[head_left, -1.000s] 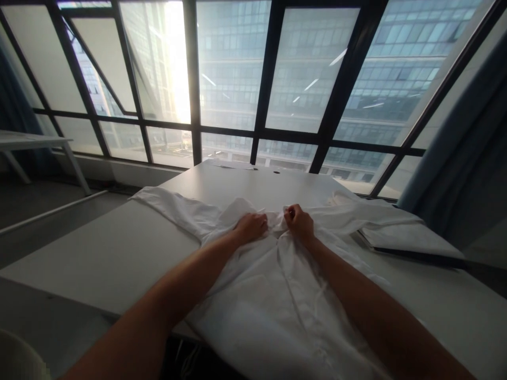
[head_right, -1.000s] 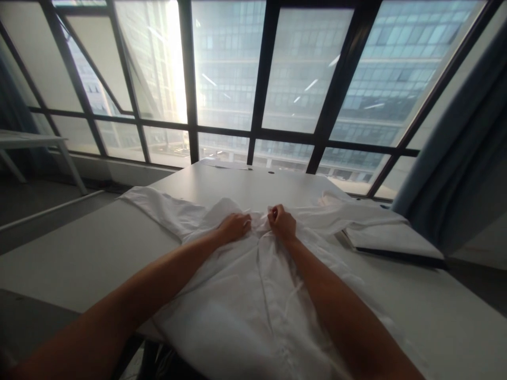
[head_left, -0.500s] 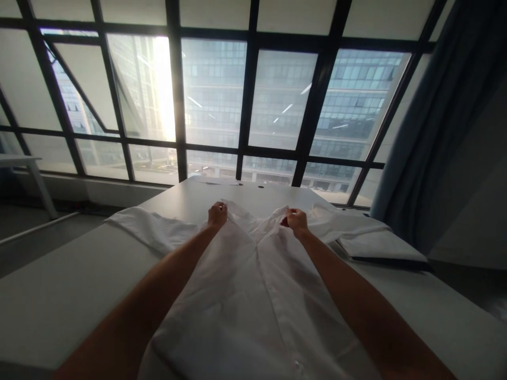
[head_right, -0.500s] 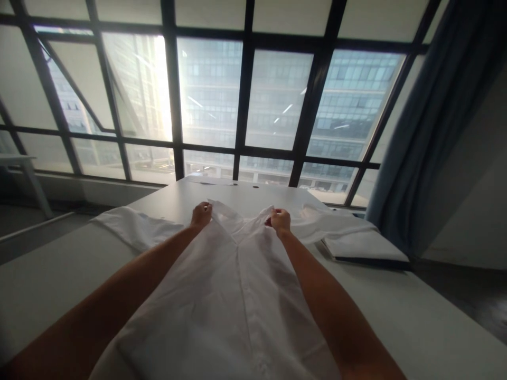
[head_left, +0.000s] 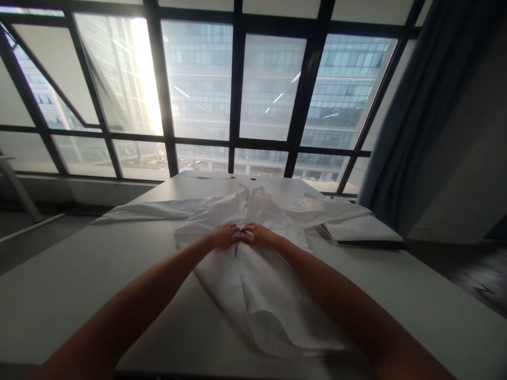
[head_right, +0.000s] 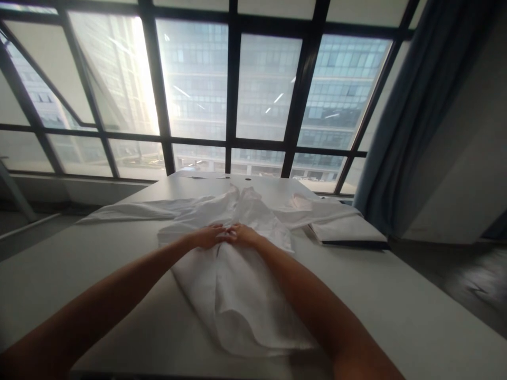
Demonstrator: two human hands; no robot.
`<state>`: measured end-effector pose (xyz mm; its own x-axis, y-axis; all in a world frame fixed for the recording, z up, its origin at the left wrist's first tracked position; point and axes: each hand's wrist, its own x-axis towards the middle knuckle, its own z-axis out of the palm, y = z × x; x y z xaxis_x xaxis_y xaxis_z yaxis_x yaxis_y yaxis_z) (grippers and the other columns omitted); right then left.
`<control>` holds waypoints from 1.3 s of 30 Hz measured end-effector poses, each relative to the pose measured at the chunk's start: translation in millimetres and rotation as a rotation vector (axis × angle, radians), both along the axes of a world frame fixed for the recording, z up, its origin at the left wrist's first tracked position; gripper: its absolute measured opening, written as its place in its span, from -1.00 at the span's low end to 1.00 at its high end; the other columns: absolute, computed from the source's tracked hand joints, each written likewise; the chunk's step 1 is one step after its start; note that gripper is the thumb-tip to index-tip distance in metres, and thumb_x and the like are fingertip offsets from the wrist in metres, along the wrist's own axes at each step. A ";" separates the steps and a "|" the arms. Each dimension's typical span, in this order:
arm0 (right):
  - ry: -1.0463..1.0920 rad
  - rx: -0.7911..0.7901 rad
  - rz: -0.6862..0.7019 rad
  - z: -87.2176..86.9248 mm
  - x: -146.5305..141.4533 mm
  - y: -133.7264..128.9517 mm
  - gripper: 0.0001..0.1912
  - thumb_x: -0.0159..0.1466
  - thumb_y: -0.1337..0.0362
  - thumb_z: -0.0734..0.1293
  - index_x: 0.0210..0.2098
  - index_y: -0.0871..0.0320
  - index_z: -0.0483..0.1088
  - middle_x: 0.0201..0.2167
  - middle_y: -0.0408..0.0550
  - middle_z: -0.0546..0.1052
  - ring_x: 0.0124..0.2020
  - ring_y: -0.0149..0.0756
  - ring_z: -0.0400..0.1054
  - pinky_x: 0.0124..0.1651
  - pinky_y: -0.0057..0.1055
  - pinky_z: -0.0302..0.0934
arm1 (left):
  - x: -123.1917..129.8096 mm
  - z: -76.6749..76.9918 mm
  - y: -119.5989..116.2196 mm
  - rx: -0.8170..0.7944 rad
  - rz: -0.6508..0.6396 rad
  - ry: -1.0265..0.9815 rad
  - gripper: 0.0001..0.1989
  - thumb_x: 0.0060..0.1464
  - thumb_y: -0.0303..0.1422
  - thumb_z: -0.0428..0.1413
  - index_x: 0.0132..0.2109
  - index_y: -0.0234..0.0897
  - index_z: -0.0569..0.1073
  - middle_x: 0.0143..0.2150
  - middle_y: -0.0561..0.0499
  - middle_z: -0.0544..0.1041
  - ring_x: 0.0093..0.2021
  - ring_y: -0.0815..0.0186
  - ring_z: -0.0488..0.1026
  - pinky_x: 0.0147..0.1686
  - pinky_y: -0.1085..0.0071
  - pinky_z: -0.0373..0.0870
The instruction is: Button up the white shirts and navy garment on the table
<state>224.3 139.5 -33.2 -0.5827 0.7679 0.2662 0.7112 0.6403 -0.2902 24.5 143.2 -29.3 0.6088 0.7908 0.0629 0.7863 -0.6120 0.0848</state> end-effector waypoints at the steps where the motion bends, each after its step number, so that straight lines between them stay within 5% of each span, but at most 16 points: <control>1: -0.033 -0.032 -0.001 1.3 2.3 -7.8 -0.70 0.21 0.14 0.42 -0.12 0.15 0.57 -0.10 0.05 0.56 -0.15 -0.18 0.45 -0.07 -0.40 0.28 | -4.4 -2.3 -9.3 -0.029 -0.003 0.015 -0.46 0.22 -0.04 0.01 0.29 -0.07 0.32 0.31 -0.12 0.31 0.28 0.08 0.27 0.22 0.18 0.21; 4: -0.132 -0.134 -0.122 17.7 4.7 -26.0 -0.59 0.32 0.00 0.30 -0.35 0.20 0.61 -0.35 0.05 0.58 -0.35 -0.22 0.46 -0.26 -0.44 0.24 | -7.7 5.9 -35.2 -0.064 -0.023 0.053 -0.51 0.15 -0.01 0.07 0.18 0.00 0.45 0.22 -0.06 0.42 0.17 0.06 0.38 0.13 0.23 0.29; 7: -0.217 -0.149 -0.351 31.0 -5.8 -39.5 -0.43 0.37 -0.08 0.19 -0.45 0.20 0.60 -0.46 0.10 0.57 -0.35 -0.17 0.48 -0.31 -0.44 0.20 | 4.6 21.9 -56.8 -0.086 0.001 0.090 -0.64 0.20 -0.09 0.01 -0.07 -0.11 0.61 0.00 -0.10 0.56 -0.03 0.10 0.51 -0.04 0.29 0.38; 10: -0.249 -0.139 -0.450 29.1 -18.8 -49.5 -0.54 0.28 -0.08 0.31 -0.40 0.18 0.61 -0.38 0.14 0.59 -0.28 -0.14 0.49 -0.31 -0.45 0.20 | 20.2 30.4 -69.4 -0.064 0.090 0.054 -0.64 0.24 -0.21 -0.06 -0.15 -0.21 0.61 -0.12 -0.13 0.61 -0.11 0.12 0.54 -0.14 0.34 0.41; 14: -0.159 -0.141 -0.487 16.2 -17.8 -51.1 -0.73 0.26 0.16 0.34 -0.39 0.20 0.60 -0.38 0.08 0.60 -0.32 -0.22 0.48 -0.36 -0.51 0.17 | 32.9 29.1 -73.6 -0.045 0.229 0.004 -0.63 0.23 -0.18 -0.02 -0.15 -0.30 0.60 -0.12 -0.22 0.60 -0.09 0.08 0.55 -0.16 0.33 0.42; 23: 0.578 -0.183 -0.200 -18.5 11.5 -56.2 -0.83 0.14 0.28 0.26 -0.38 0.23 0.46 -0.47 -0.11 0.52 -0.45 -0.36 0.34 -0.38 -0.51 0.19 | 42.6 7.0 -80.8 0.077 0.285 -0.378 -0.71 0.19 -0.20 0.07 -0.13 -0.28 0.58 -0.14 -0.17 0.61 -0.12 0.11 0.54 -0.20 0.36 0.39; 31: 0.588 -0.144 -0.122 -4.3 13.4 -67.6 -0.87 0.10 0.22 0.18 -0.45 0.15 0.27 -0.55 -0.21 0.34 -0.48 -0.38 0.20 -0.39 -0.48 0.10 | 42.3 2.0 -78.4 0.176 0.246 -0.466 -0.77 0.20 -0.25 0.09 -0.06 -0.24 0.49 -0.04 -0.10 0.55 -0.12 0.18 0.50 -0.22 0.38 0.35; 39: 0.563 -0.123 -0.121 -1.5 15.0 -64.5 -0.84 0.12 0.25 0.20 -0.40 0.19 0.35 -0.56 -0.20 0.36 -0.53 -0.40 0.19 -0.44 -0.50 0.08 | 39.3 6.3 -76.3 0.243 0.092 -0.312 -0.73 0.28 -0.33 -0.07 -0.13 -0.25 0.52 -0.11 -0.09 0.52 -0.18 0.22 0.51 -0.23 0.40 0.33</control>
<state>239.2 75.0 -34.7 -0.2833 0.8649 0.4143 0.4919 0.5019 -0.7114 63.7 66.8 -23.0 0.4578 0.7806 0.4255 0.7982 -0.5717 0.1899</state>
